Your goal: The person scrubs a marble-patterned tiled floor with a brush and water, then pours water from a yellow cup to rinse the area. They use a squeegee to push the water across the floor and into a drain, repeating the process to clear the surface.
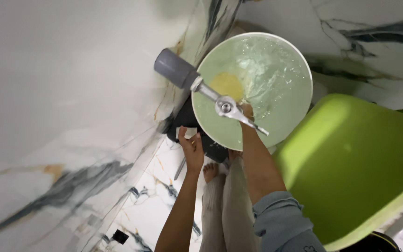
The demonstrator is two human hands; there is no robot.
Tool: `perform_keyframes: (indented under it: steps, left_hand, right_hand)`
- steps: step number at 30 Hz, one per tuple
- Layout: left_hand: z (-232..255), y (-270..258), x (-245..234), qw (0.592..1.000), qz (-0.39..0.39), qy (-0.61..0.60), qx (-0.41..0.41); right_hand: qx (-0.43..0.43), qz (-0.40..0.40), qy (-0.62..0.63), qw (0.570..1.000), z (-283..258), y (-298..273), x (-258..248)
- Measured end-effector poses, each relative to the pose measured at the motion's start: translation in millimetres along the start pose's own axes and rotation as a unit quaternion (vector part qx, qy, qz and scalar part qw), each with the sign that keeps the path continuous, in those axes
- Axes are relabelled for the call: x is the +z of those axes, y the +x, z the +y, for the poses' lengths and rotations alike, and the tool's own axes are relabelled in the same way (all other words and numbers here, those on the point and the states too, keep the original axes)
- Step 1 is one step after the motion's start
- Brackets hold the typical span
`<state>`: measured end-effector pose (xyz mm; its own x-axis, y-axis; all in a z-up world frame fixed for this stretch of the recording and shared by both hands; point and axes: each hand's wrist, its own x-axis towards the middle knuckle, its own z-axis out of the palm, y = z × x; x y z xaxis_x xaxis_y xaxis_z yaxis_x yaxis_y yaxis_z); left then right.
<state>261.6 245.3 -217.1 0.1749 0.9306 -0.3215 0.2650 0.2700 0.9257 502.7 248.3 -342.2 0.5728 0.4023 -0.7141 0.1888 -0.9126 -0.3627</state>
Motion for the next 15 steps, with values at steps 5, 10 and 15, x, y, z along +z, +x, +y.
perform_keyframes:
  steps: [5,10,15]
  left_hand:
    - [-3.5,-14.0,-28.0,0.999,0.021,0.012,-0.029]
    - [-7.7,-19.9,-47.9,0.999,-0.041,-0.018,-0.017]
    - [17.3,-22.6,-41.1,0.996,-0.086,0.039,-0.003]
  right_hand:
    - [0.027,0.014,0.382,0.924,3.1,-4.3,27.0]
    - [0.055,0.009,0.467,0.882,5.9,-61.2,16.0]
    - [0.039,0.011,0.416,0.909,3.2,-165.6,6.8]
